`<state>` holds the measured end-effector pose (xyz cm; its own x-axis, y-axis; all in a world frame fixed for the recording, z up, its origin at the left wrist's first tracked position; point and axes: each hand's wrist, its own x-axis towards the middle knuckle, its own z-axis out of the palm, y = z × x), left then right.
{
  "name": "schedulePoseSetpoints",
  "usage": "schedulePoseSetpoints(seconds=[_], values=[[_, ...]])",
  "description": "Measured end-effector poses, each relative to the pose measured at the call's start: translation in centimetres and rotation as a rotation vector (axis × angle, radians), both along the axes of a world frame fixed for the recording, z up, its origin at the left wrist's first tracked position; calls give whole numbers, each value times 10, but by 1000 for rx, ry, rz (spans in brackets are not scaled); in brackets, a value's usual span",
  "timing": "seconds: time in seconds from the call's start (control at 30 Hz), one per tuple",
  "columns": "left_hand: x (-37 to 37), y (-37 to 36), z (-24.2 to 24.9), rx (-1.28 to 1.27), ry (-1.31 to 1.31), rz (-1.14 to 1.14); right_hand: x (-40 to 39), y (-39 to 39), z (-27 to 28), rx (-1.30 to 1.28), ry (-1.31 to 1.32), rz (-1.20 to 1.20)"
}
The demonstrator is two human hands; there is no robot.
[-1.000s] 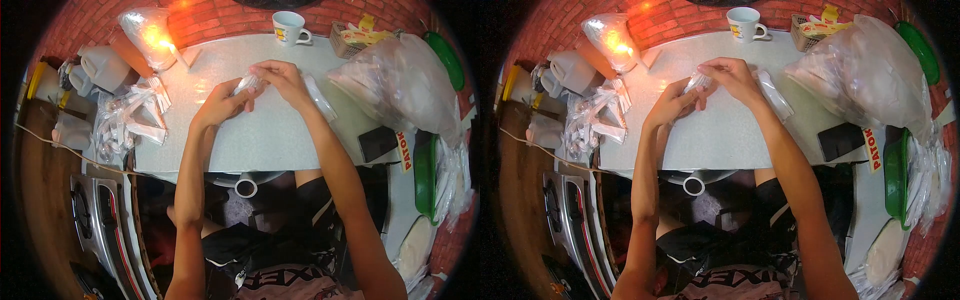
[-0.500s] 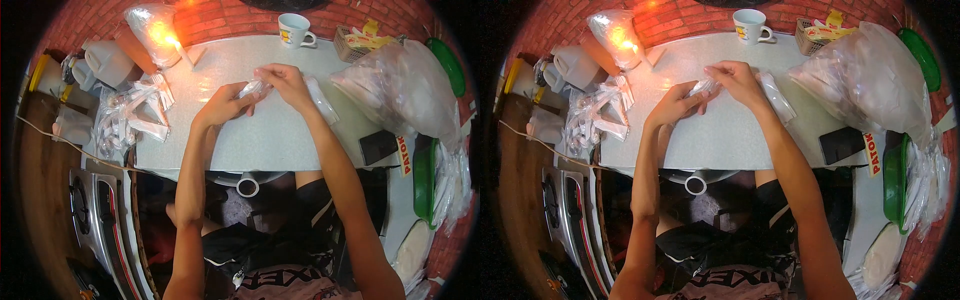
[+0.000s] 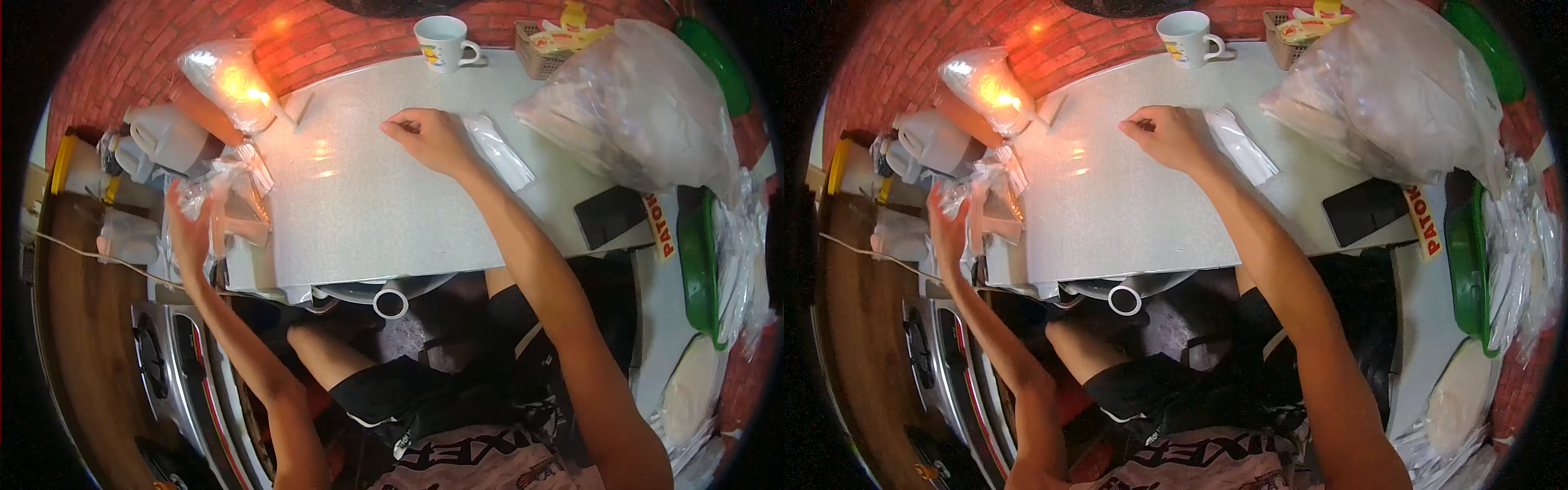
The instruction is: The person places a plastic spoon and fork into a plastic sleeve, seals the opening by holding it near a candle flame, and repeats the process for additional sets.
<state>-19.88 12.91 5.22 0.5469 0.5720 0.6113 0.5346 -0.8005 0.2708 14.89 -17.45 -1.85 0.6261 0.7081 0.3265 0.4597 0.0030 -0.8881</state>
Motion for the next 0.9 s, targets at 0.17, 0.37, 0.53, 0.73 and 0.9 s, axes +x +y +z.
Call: schedulePoseSetpoints(seconds=[0.17,0.37,0.53,0.73,0.9], values=[[12,-25,26,-78,-73,15,0,13,-16,22,-110,-20],[180,-164,-9,-508,51,-720,9,19,-25,236,-31,-164],[284,-226,-66,-782,25,-860,18,-7,11,487,-88,-431],[328,-212,-87,-37,-12,-1035,38,-9,4,630,-405,-559],[302,-178,-86,-799,-45,-1011,27,-10,12,606,-381,-533]])
